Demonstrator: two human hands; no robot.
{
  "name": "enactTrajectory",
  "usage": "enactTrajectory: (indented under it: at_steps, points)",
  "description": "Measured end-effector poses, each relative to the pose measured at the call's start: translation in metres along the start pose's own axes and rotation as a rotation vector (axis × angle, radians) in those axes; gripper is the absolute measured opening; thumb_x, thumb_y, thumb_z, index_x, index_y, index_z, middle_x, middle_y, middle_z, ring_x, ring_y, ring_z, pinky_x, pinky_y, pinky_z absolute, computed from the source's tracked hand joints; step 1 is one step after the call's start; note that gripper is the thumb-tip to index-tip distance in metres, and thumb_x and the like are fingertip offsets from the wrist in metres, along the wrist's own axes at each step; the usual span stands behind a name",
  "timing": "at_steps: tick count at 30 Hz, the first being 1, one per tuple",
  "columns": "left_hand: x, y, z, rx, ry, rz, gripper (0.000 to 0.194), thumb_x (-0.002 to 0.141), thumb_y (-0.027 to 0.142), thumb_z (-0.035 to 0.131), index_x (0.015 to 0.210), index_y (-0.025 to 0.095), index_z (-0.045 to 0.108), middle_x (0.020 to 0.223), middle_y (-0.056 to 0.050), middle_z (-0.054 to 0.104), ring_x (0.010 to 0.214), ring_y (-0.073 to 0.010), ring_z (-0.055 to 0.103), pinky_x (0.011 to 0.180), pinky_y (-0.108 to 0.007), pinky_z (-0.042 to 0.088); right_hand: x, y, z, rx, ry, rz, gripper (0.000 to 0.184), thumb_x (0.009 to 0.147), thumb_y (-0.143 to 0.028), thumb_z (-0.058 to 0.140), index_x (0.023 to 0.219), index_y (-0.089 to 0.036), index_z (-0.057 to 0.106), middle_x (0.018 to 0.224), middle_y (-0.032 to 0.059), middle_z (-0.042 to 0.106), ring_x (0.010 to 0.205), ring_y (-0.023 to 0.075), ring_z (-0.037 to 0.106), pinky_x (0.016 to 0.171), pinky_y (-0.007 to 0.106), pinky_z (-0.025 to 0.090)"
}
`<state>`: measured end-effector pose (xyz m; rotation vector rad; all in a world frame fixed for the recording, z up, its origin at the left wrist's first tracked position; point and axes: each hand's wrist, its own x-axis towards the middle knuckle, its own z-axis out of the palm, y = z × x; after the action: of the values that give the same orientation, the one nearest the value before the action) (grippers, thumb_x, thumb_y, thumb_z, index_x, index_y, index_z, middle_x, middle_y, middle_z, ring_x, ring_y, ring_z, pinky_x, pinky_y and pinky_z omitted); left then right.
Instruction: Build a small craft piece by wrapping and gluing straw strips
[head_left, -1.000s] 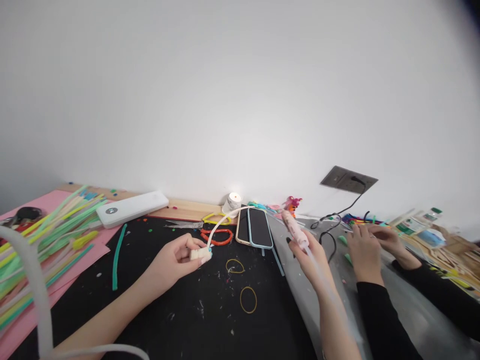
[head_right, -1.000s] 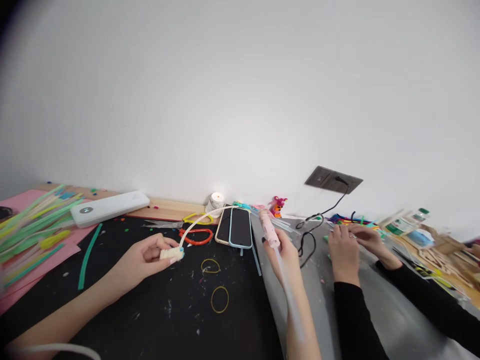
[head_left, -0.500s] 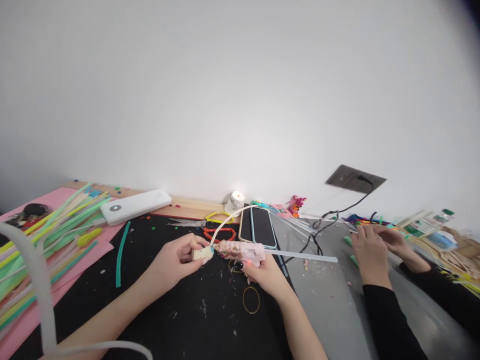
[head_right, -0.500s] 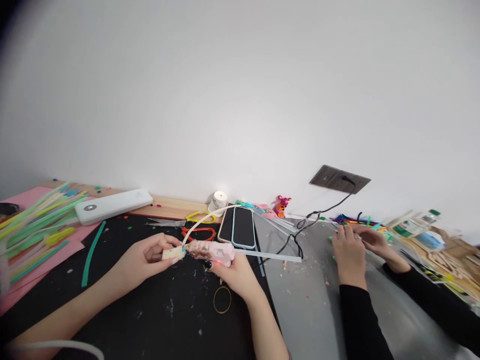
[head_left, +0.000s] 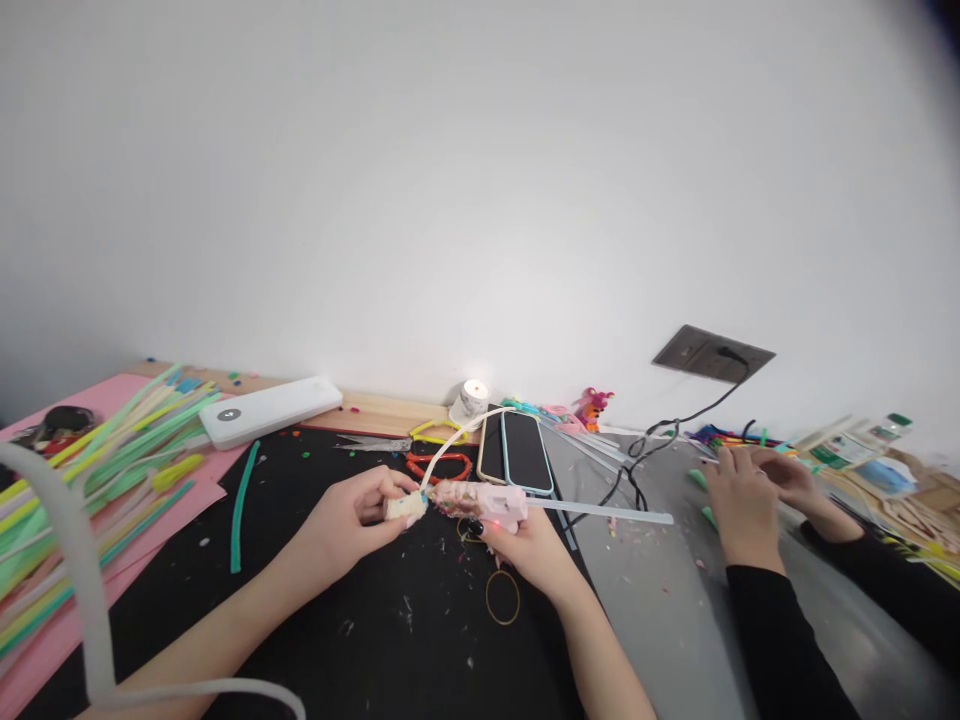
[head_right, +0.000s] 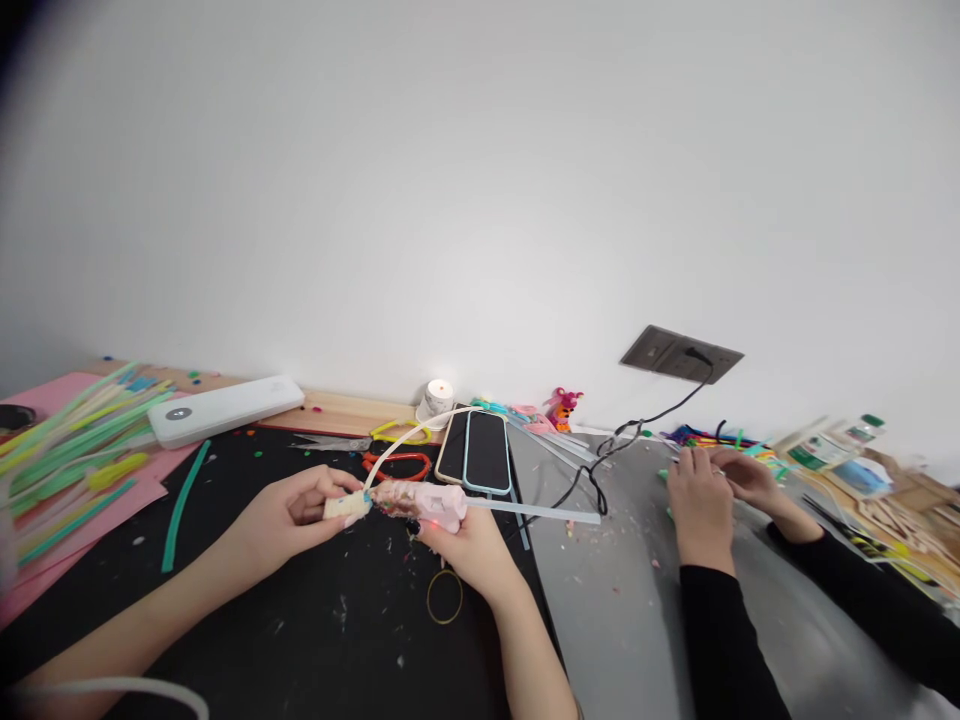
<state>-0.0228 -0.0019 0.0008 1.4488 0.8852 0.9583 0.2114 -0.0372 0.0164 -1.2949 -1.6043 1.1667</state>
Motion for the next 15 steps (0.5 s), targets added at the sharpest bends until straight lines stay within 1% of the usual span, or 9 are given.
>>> enactTrajectory:
  at_steps: [4,9,11,13,15]
  points:
    - [-0.0009,0.0003,0.0001,0.000,0.002,-0.006,0.018,0.069,0.024,0.067,0.068,0.019,0.049,0.101,-0.008,0.065,0.086,-0.0212,0.067,0.082,-0.037,0.053,-0.0001,-0.0003,-0.0004,-0.022,0.003,-0.035,0.033,0.074,-0.017,0.061,0.107,-0.021,0.066,0.101,0.0029,0.068,0.094,0.0216,0.062,0.079,0.031,0.051]
    - [-0.0004,0.0011,0.0001,-0.021,0.011,-0.001,0.019,0.067,0.021,0.068,0.065,0.020,0.048,0.100,-0.008,0.066,0.087,-0.0216,0.067,0.081,-0.036,0.053,-0.0007,0.0018,-0.0009,-0.024,0.005,-0.001,0.032,0.075,-0.017,0.060,0.106,-0.022,0.067,0.086,0.0015,0.070,0.083,0.0202,0.064,0.067,0.027,0.053]
    - [0.0002,0.0017,0.0002,-0.017,0.021,-0.008,0.019,0.067,0.022,0.068,0.065,0.019,0.049,0.100,-0.008,0.066,0.086,-0.0213,0.067,0.079,-0.035,0.053,-0.0009,0.0017,-0.0009,-0.031,0.002,-0.003,0.032,0.075,-0.018,0.061,0.106,-0.022,0.067,0.084,0.0018,0.070,0.082,0.0206,0.064,0.065,0.027,0.053]
    - [0.0007,0.0019,0.0002,-0.014,0.033,-0.016,0.019,0.067,0.023,0.068,0.065,0.019,0.049,0.099,-0.008,0.065,0.084,-0.0207,0.067,0.078,-0.034,0.053,-0.0009,0.0006,-0.0010,-0.030,-0.004,-0.014,0.033,0.075,-0.018,0.061,0.107,-0.021,0.067,0.086,0.0023,0.070,0.082,0.0210,0.064,0.066,0.028,0.053]
    - [0.0009,0.0015,0.0000,-0.016,0.042,-0.020,0.020,0.066,0.024,0.069,0.066,0.019,0.049,0.099,-0.008,0.065,0.084,-0.0206,0.067,0.077,-0.034,0.053,-0.0009,-0.0010,-0.0011,-0.024,-0.012,-0.028,0.034,0.076,-0.018,0.060,0.109,-0.021,0.066,0.093,0.0028,0.070,0.086,0.0214,0.064,0.070,0.029,0.053]
